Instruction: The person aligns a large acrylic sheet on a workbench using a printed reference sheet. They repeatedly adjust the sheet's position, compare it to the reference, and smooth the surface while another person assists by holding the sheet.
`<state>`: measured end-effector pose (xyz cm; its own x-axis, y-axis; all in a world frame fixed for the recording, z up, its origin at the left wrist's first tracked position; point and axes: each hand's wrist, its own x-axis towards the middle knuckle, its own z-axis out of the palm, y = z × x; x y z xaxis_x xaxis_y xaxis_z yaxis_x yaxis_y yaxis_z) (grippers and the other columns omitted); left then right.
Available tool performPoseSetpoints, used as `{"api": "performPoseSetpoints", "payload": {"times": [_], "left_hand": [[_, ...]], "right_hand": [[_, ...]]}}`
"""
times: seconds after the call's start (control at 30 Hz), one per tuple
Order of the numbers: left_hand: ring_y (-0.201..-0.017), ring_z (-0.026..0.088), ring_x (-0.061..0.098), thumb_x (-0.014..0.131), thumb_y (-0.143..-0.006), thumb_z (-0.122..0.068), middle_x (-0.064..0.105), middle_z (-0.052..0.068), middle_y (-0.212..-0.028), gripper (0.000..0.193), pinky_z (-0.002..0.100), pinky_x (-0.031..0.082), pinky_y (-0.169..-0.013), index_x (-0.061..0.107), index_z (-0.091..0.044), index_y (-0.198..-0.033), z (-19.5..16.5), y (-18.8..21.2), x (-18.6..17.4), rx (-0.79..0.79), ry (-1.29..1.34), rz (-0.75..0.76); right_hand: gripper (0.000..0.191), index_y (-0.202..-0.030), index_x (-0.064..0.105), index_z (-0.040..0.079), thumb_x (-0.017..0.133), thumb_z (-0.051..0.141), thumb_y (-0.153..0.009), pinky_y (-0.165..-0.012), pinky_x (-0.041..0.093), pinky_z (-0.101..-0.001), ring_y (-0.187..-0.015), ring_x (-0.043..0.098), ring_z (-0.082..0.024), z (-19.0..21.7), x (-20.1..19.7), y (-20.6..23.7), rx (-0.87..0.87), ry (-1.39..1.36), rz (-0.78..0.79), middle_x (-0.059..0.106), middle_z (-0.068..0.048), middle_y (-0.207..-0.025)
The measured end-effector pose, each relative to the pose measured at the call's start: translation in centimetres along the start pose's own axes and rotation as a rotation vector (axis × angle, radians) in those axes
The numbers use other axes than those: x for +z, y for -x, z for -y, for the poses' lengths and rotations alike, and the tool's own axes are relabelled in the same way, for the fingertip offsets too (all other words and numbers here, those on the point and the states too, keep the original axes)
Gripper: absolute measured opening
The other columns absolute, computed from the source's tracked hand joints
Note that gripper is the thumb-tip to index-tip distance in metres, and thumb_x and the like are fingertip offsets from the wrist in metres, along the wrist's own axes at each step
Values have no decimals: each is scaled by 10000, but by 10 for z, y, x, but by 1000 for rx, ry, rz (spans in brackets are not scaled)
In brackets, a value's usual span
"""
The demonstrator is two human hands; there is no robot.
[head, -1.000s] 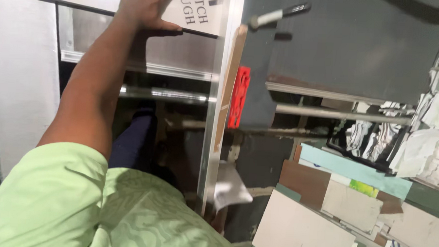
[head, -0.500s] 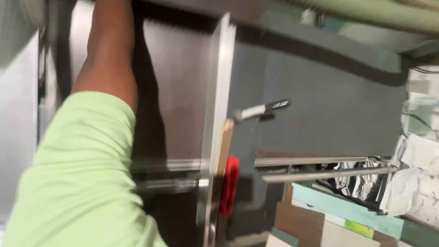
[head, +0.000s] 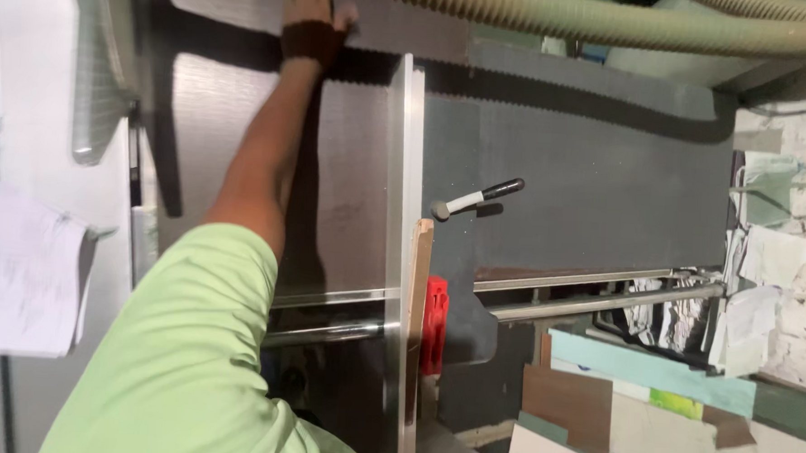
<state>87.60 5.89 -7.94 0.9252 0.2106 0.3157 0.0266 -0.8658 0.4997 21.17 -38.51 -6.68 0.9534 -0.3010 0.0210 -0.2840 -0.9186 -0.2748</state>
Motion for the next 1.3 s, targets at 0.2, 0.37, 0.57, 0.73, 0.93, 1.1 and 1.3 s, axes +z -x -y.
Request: {"api": "performPoseSetpoints", "payload": {"times": [0.2, 0.37, 0.57, 0.73, 0.93, 1.1, 1.3], "left_hand": [[-1543, 473, 146, 623, -1026, -446, 169, 339, -1651, 876, 531, 129, -1242, 224, 78, -1604, -11, 137, -21, 168, 575, 47], [-1498, 423, 341, 593, -1043, -345, 411, 270, -1580, 627, 528, 244, -1235, 421, 16, -1526, -9, 310, -76, 249, 542, 135], [-1358, 357, 535, 663, -972, -336, 645, 176, -1330, 435, 435, 453, -1075, 634, -32, -1282, 8, 485, -140, -116, 576, 36], [-1288, 360, 586, 692, -959, -288, 708, 163, -1199, 302, 444, 467, -1064, 735, -30, -1111, 28, 551, -184, -193, 409, -155], [-1177, 367, 636, 665, -961, -341, 740, 171, -1127, 337, 446, 495, -991, 750, -32, -1066, 11, 585, -250, -217, 317, -79], [-949, 346, 714, 549, -987, -514, 735, 205, -988, 551, 413, 527, -864, 721, -5, -1112, -27, 593, -281, -432, 565, 157], [-916, 360, 622, 298, -1158, -606, 695, 229, -891, 807, 387, 520, -921, 646, 113, -1039, -51, 591, -272, -259, 772, 429]], "right_hand": [[355, -1258, 657, -86, 626, 155, -999, -832, 551, -447, -990, 713, -401, -2, -9, -51, -60, -69, -54, 714, -313, -1085], [356, -1255, 661, -86, 635, 154, -994, -823, 554, -444, -981, 721, -394, -17, 0, -73, -111, -156, -116, 719, -313, -1068], [357, -1251, 665, -88, 645, 152, -987, -812, 558, -441, -971, 731, -385, -44, -16, -63, -139, -323, -158, 725, -314, -1048], [370, -1295, 649, -68, 634, 150, -996, -735, 550, -456, -856, 744, -387, -25, -53, -61, 103, -319, -42, 732, -312, -972], [356, -1300, 616, -97, 592, 144, -1040, -716, 540, -392, -851, 734, -324, 34, -124, -29, -256, -550, -231, 721, -284, -979], [297, -1259, 629, -106, 607, 96, -1043, -686, 528, -313, -810, 658, -179, 89, -143, -24, -396, -786, -167, 737, -164, -965], [235, -1231, 643, -63, 607, 93, -1058, -793, 515, -227, -920, 632, -89, 140, -139, -20, -644, -1111, 282, 711, -79, -1040]]}}
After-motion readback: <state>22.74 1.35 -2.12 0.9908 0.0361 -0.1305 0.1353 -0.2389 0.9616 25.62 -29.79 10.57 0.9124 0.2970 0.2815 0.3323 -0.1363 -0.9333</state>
